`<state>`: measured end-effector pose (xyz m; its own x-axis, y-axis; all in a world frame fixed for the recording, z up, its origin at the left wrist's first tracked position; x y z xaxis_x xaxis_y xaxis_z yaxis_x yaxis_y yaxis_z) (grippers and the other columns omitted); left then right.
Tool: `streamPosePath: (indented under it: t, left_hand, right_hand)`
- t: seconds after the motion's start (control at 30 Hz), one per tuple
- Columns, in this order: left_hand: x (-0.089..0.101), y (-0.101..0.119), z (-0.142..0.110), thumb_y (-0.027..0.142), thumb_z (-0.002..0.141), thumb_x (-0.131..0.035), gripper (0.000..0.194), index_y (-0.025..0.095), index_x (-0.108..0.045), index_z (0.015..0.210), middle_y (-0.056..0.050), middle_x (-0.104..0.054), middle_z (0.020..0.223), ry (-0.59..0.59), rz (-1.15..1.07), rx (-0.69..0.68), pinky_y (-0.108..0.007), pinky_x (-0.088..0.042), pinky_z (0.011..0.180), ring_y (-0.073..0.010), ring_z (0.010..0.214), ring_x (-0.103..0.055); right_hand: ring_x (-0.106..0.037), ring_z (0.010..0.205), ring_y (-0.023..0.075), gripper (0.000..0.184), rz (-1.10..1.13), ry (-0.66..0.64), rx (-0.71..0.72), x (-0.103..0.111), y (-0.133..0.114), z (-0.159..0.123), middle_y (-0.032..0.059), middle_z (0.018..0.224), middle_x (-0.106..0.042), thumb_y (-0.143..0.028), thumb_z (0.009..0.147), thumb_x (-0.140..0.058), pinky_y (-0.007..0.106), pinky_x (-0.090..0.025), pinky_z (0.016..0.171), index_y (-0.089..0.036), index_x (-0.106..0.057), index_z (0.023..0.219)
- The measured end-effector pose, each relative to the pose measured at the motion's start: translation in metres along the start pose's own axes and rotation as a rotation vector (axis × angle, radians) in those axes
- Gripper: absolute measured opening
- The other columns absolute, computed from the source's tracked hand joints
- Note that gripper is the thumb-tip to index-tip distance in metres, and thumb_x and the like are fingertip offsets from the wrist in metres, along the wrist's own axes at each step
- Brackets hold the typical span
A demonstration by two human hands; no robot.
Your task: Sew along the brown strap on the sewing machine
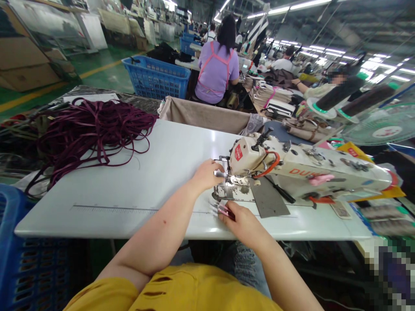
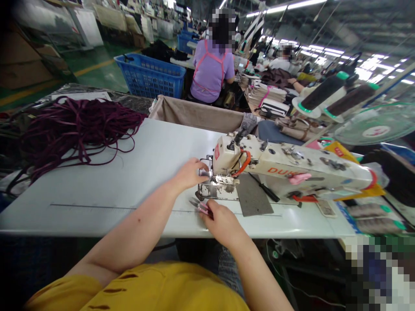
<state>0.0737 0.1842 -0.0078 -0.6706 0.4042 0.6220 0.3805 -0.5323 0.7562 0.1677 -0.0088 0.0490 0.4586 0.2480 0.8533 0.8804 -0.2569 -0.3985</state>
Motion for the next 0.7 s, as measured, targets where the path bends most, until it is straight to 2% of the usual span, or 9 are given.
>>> streamPosePath:
  t: [0.13,0.27,0.43,0.57,0.7]
  left_hand:
    - [-0.007,0.004,-0.003,0.025,0.066,-0.096,0.029,0.026,-0.082,0.092,-0.006,-0.066,0.105,-0.053,0.021,-0.064,-0.043,-0.051,0.102,-0.0295,0.106,-0.062]
    - [-0.015,0.002,0.001,0.018,0.075,-0.088,0.011,0.022,-0.078,0.076,-0.007,-0.068,0.100,-0.057,-0.016,-0.061,-0.043,-0.050,0.101,-0.0286,0.104,-0.061]
    - [-0.016,-0.007,0.008,0.008,0.075,-0.081,0.016,0.021,-0.072,0.072,-0.005,-0.071,0.100,-0.009,-0.163,-0.019,-0.040,-0.045,0.104,-0.0253,0.104,-0.062]
    - [-0.016,-0.011,0.008,0.009,0.080,-0.071,0.013,0.020,-0.066,0.077,-0.002,-0.072,0.089,0.029,-0.357,0.073,-0.035,-0.050,0.088,-0.0208,0.087,-0.065]
    - [-0.016,-0.010,0.006,0.019,0.090,-0.060,0.008,0.021,-0.057,0.082,-0.003,-0.075,0.091,0.077,-0.572,0.149,-0.028,-0.050,0.073,-0.0149,0.073,-0.063]
  right_hand:
    - [-0.052,0.067,0.0155,0.021,0.109,0.048,-0.022,-0.010,0.024,-0.018,-0.0026,0.075,-0.061,-0.030,0.097,-0.058,0.027,-0.029,0.064,-0.024,-0.046,0.080]
    - [-0.048,0.066,0.0150,0.028,0.213,0.082,-0.013,-0.021,0.040,-0.031,-0.0040,0.070,-0.054,-0.036,0.095,-0.057,0.027,-0.029,0.063,-0.024,-0.039,0.076]
    - [-0.045,0.065,0.0144,0.033,0.310,0.110,0.014,-0.025,0.047,-0.039,-0.0045,0.067,-0.049,-0.041,0.094,-0.055,0.027,-0.029,0.062,-0.024,-0.036,0.073]
    - [-0.042,0.065,0.0141,0.039,0.363,0.104,0.035,-0.027,0.047,-0.042,-0.0046,0.066,-0.044,-0.048,0.096,-0.054,0.027,-0.028,0.062,-0.024,-0.037,0.071]
    - [-0.039,0.065,0.0136,0.044,0.421,0.077,0.045,-0.033,0.048,-0.044,-0.0050,0.065,-0.040,-0.052,0.097,-0.054,0.027,-0.028,0.062,-0.023,-0.037,0.069]
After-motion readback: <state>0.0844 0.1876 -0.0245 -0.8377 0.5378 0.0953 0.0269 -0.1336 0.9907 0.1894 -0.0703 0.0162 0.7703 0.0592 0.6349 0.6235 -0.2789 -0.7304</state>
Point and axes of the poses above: each hand's wrist, its own z-axis towards the middle knuckle, its own x-axis out of the back of the hand, y = z × x, the point moved 1 cm from there along z, towards the middle knuckle
